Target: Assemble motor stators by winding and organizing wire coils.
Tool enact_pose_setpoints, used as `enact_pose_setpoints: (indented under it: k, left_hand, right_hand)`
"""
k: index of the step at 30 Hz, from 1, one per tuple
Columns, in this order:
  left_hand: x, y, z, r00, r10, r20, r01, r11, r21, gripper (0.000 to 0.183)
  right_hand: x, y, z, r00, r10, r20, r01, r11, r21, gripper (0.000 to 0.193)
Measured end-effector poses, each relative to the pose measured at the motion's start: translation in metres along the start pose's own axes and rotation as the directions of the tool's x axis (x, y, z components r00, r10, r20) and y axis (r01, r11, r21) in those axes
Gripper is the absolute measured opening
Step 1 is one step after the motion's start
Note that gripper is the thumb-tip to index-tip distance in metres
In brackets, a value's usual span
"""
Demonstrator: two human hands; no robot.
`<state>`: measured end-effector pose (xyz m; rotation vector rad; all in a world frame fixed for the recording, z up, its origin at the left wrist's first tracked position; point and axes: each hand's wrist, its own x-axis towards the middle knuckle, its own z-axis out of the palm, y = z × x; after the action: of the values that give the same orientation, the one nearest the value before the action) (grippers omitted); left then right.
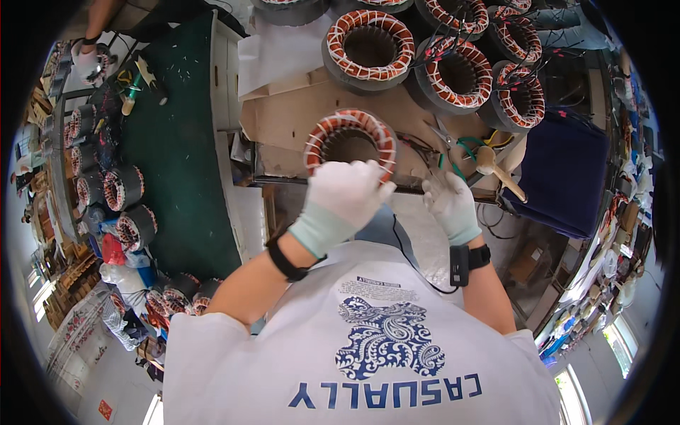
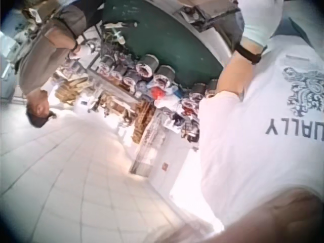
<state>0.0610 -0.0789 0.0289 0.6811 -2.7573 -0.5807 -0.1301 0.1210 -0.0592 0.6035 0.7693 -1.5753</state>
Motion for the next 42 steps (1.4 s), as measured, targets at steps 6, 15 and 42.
enact_pose_setpoints:
  k: [6, 15, 42]
  left_hand:
    - [0.002, 0.024, 0.017, 0.999, -0.054, -0.002, 0.054, 0.995, 0.089, 0.028]
    - [-0.077, -0.001, -0.025, 0.957, 0.25, 0.15, -0.155, 0.871, -0.466, 0.035]
    - [0.003, -0.006, 0.015, 0.995, 0.02, 0.102, -0.023, 0.999, 0.035, 0.034]
  right_hand:
    - [-0.053, 0.019, 0.019, 0.996, -0.05, -0.068, 0.014, 0.89, -0.455, 0.051]
    - [-0.048, 0.039, 0.005, 0.995, 0.087, -0.044, -0.098, 0.879, -0.466, 0.052]
    - [-0.016, 0.066, 0.023, 0.995, 0.014, -0.101, -0.064, 0.858, -0.509, 0.048]
